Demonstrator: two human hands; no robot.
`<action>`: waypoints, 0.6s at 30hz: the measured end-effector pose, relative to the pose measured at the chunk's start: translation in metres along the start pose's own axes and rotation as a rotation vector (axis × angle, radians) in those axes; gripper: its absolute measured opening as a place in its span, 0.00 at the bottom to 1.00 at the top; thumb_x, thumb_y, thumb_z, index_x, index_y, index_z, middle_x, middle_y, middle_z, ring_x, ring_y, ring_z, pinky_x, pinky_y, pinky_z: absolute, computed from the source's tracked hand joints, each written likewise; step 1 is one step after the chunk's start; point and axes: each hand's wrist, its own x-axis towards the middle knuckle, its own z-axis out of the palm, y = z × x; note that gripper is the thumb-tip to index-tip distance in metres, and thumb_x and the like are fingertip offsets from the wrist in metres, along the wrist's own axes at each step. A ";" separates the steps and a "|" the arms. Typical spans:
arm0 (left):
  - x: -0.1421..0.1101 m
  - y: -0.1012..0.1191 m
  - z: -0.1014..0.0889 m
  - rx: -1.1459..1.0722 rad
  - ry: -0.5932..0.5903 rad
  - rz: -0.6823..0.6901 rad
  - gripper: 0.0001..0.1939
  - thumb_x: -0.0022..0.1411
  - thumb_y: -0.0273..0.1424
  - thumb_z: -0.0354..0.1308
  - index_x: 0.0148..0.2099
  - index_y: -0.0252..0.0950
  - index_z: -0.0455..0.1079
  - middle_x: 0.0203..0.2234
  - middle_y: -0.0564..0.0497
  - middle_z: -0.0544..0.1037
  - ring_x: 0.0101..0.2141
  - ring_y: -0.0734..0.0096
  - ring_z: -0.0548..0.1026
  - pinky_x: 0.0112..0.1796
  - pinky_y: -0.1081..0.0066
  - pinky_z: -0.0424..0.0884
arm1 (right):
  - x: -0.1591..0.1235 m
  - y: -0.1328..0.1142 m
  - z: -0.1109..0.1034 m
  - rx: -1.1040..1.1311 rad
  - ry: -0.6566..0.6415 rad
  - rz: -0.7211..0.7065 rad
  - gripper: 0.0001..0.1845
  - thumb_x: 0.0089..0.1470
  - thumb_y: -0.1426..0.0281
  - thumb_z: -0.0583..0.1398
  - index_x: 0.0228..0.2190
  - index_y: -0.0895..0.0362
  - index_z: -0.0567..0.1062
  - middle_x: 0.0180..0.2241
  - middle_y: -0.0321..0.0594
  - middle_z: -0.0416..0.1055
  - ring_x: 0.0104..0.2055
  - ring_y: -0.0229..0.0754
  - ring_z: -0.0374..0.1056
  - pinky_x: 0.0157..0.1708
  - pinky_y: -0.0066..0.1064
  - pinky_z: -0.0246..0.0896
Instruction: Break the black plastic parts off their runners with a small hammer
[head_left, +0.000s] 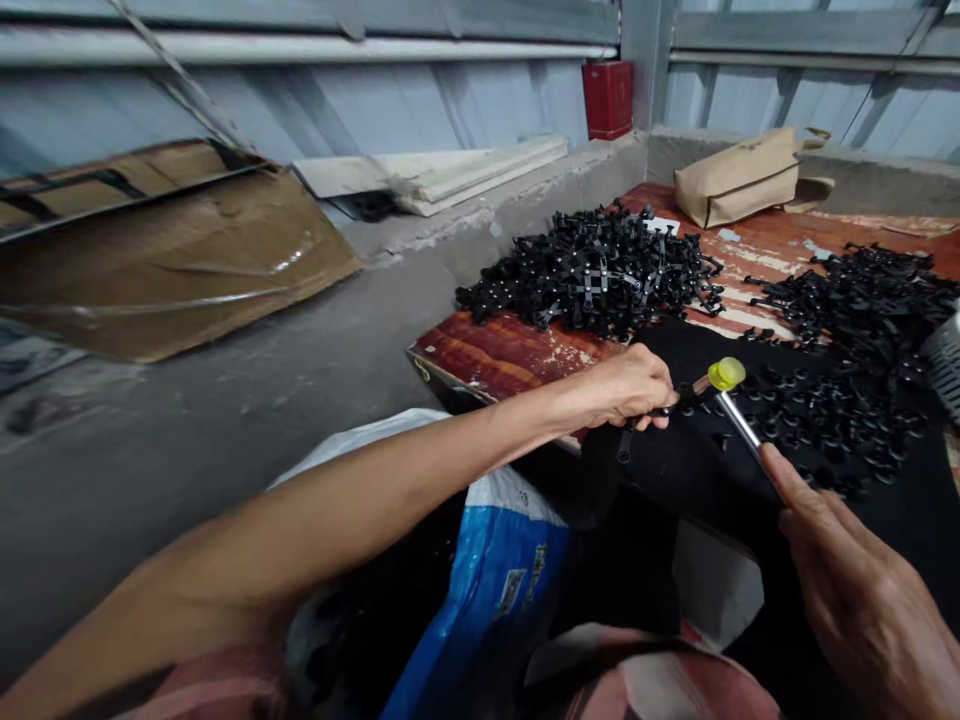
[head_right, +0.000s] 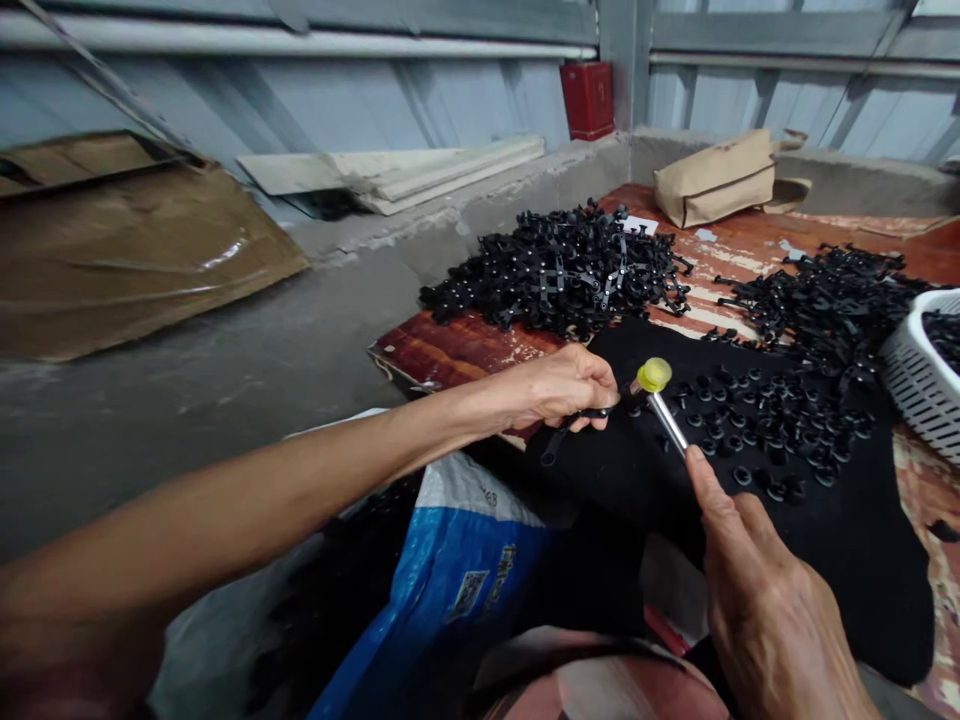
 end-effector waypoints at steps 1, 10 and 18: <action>0.000 0.000 0.000 0.003 0.001 0.004 0.05 0.50 0.27 0.53 0.24 0.33 0.67 0.18 0.53 0.74 0.14 0.82 0.65 0.11 0.83 0.52 | 0.001 -0.001 0.000 0.006 0.025 -0.021 0.34 0.58 0.78 0.49 0.64 0.48 0.52 0.39 0.44 0.72 0.31 0.42 0.73 0.20 0.25 0.67; -0.006 0.015 0.003 0.040 0.038 -0.082 0.05 0.50 0.25 0.52 0.23 0.33 0.65 0.17 0.54 0.72 0.13 0.82 0.63 0.11 0.81 0.49 | 0.006 -0.014 -0.007 -0.051 0.103 -0.109 0.32 0.59 0.78 0.48 0.64 0.51 0.53 0.35 0.43 0.71 0.31 0.42 0.74 0.24 0.25 0.70; -0.007 0.015 0.002 -0.003 0.007 -0.061 0.05 0.51 0.25 0.52 0.24 0.33 0.65 0.18 0.54 0.72 0.14 0.83 0.63 0.11 0.82 0.50 | 0.004 -0.009 -0.016 -0.044 0.074 -0.057 0.35 0.55 0.78 0.50 0.63 0.46 0.55 0.35 0.43 0.72 0.26 0.41 0.73 0.17 0.24 0.66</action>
